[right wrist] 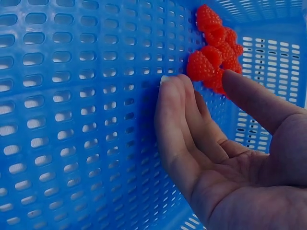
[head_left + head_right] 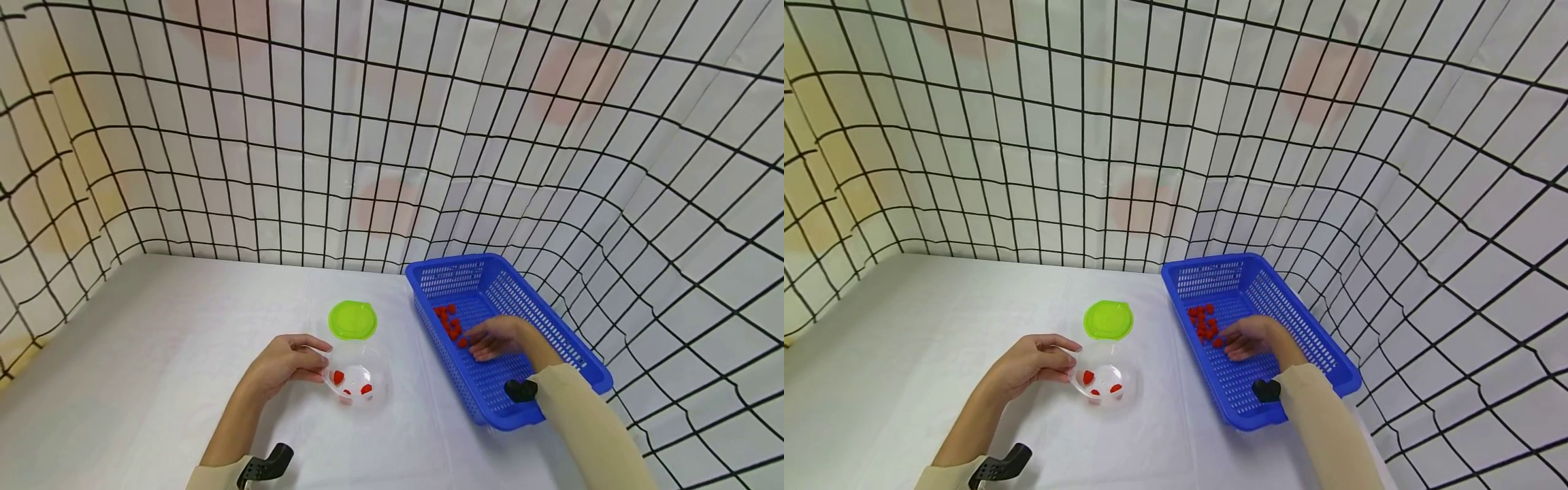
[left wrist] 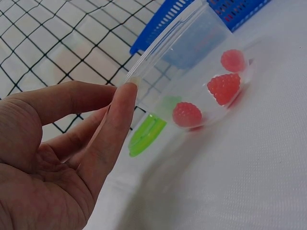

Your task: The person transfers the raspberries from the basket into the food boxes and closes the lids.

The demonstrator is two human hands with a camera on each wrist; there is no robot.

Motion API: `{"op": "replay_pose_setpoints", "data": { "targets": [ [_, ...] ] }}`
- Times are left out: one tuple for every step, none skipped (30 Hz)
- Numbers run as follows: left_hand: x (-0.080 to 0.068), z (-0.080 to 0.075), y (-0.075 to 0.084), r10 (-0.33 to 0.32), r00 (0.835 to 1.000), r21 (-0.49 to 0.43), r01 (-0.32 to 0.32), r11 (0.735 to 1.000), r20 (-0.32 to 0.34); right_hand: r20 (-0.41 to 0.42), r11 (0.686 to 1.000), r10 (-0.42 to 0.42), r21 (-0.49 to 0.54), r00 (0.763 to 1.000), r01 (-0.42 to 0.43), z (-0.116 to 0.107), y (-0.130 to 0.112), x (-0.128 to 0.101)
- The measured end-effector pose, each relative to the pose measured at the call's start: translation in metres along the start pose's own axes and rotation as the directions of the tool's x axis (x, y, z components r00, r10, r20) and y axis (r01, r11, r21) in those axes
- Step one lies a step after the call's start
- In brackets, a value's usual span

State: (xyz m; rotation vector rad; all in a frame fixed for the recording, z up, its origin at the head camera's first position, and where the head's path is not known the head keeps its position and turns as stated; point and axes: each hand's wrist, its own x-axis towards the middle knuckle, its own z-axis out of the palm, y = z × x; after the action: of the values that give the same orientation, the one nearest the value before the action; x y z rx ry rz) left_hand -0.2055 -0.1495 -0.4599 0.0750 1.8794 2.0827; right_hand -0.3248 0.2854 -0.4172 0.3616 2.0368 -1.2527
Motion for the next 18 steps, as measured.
{"op": "replay_pose_setpoints", "data": {
  "targets": [
    [0.0001,0.0000,0.0001,0.000,1.000,0.000,0.000,1.000,0.000,0.001,1.000,0.003,0.005,1.000,-0.003,0.0007,0.0001,0.0001],
    [0.0002,0.0001,0.0002,-0.001,1.000,0.001,0.001,1.000,0.000,0.005,1.000,0.003,0.004,1.000,-0.003,0.0014,0.0000,0.0001],
    [0.0002,0.0002,0.0004,-0.001,1.000,0.002,0.001,1.000,0.000,0.008,1.000,0.005,0.005,1.000,-0.005,0.0019,-0.0002,0.0004],
    [0.0002,0.0003,0.0005,0.000,1.000,0.002,0.000,1.000,-0.001,0.009,1.000,0.007,0.005,1.000,-0.007,0.0024,-0.0005,0.0006],
    [0.0002,0.0003,0.0007,-0.001,1.000,0.003,0.001,1.000,-0.001,0.014,1.000,0.008,0.006,1.000,-0.009,0.0028,-0.0010,0.0010],
    [0.0001,0.0003,0.0008,-0.001,1.000,0.003,0.001,1.000,-0.002,0.022,1.000,0.007,0.004,1.000,-0.007,0.0031,-0.0016,0.0014],
    [0.0001,0.0004,0.0009,-0.001,1.000,0.003,0.001,1.000,-0.004,0.025,1.000,0.008,0.005,1.000,-0.008,0.0035,-0.0022,0.0018],
    [0.0000,0.0005,0.0009,-0.001,1.000,0.003,0.001,1.000,-0.004,0.031,1.000,0.008,0.003,0.999,-0.008,0.0038,-0.0026,0.0023],
    [-0.0001,0.0005,0.0010,-0.001,1.000,0.003,0.001,1.000,-0.004,0.035,1.000,0.008,0.004,0.999,-0.008,0.0041,-0.0030,0.0029],
    [-0.0001,0.0006,0.0010,-0.002,1.000,0.004,0.002,1.000,-0.005,0.039,1.000,0.006,0.005,0.999,-0.006,0.0045,-0.0033,0.0033],
    [-0.0001,0.0006,0.0010,-0.003,1.000,0.004,0.003,1.000,-0.005,0.042,1.000,0.002,0.004,0.999,-0.003,0.0049,-0.0035,0.0037],
    [-0.0001,0.0007,0.0009,-0.003,1.000,0.005,0.003,1.000,-0.005,0.042,1.000,-0.001,0.003,0.999,0.000,0.0052,-0.0036,0.0041],
    [-0.0002,0.0009,0.0009,-0.003,1.000,0.006,0.003,1.000,-0.005,0.039,1.000,-0.001,0.005,0.999,0.001,0.0056,-0.0035,0.0044],
    [-0.0002,0.0010,0.0009,-0.003,1.000,0.007,0.003,1.000,-0.005,0.036,1.000,-0.002,0.007,0.999,0.002,0.0059,-0.0035,0.0047],
    [-0.0002,0.0011,0.0008,-0.003,1.000,0.007,0.003,1.000,-0.006,0.033,1.000,-0.003,0.009,0.999,0.003,0.0061,-0.0034,0.0046],
    [-0.0002,0.0011,0.0007,-0.003,1.000,0.007,0.003,1.000,-0.006,0.032,1.000,-0.005,0.007,0.999,0.005,0.0062,-0.0033,0.0048],
    [-0.0003,0.0011,0.0006,-0.003,1.000,0.006,0.003,1.000,-0.007,0.030,1.000,-0.006,0.008,1.000,0.006,0.0063,-0.0031,0.0048],
    [-0.0003,0.0011,0.0006,-0.003,1.000,0.006,0.003,1.000,-0.007,0.031,1.000,-0.008,0.008,0.999,0.007,0.0063,-0.0029,0.0048]
  ]
}}
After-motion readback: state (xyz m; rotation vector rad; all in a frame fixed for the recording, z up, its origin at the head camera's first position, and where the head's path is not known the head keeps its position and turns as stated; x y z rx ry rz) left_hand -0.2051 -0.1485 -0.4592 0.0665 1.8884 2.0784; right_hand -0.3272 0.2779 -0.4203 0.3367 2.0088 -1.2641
